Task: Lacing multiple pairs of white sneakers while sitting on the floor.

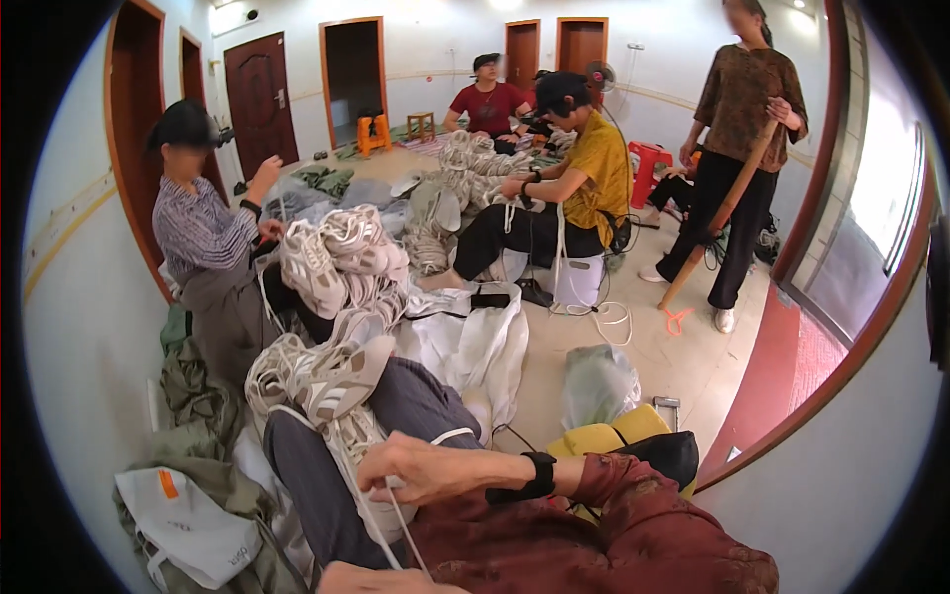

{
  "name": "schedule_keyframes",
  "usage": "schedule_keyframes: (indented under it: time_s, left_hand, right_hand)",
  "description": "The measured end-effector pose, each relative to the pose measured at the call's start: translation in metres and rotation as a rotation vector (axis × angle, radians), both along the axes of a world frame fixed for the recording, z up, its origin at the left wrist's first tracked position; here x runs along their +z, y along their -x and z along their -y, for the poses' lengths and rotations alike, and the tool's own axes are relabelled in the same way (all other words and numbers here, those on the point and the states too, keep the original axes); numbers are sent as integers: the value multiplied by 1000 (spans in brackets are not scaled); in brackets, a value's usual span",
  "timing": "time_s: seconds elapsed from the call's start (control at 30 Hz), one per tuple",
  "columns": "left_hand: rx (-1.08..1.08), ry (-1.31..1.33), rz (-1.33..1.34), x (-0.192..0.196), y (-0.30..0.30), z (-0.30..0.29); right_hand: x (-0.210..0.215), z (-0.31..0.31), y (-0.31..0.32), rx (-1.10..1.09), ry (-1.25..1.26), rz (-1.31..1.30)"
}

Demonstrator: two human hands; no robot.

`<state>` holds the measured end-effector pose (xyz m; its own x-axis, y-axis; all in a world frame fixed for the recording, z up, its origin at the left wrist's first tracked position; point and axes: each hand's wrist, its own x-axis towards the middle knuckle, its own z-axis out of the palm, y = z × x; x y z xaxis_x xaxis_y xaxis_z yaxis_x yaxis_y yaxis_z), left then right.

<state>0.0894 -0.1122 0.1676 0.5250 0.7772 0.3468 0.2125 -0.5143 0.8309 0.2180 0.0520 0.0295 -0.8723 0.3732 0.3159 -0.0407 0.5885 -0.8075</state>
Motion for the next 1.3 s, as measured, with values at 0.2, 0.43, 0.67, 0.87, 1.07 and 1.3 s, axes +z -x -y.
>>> schedule_keyframes:
  time_s: [0.2,0.43,0.67,0.87,1.07,1.3]
  left_hand:
    - [-41,-119,24,-27,-13,-1]
    - [-107,-47,-93,-38,6,-15]
    - [474,389,61,-94,92,-70]
    - [594,553,45,-176,98,-113]
    - [631,433,-37,-208,89,-131]
    - [650,191,-143,-192,81,-132]
  right_hand:
    - [-40,-8,20,-184,-540,9]
    - [-30,-16,12,-136,-501,-62]
    - [-4,28,16,39,-429,-80]
    - [12,55,15,256,-104,-356]
    - [23,36,9,156,-13,-147]
    - [11,-149,-73,-880,-459,-160]
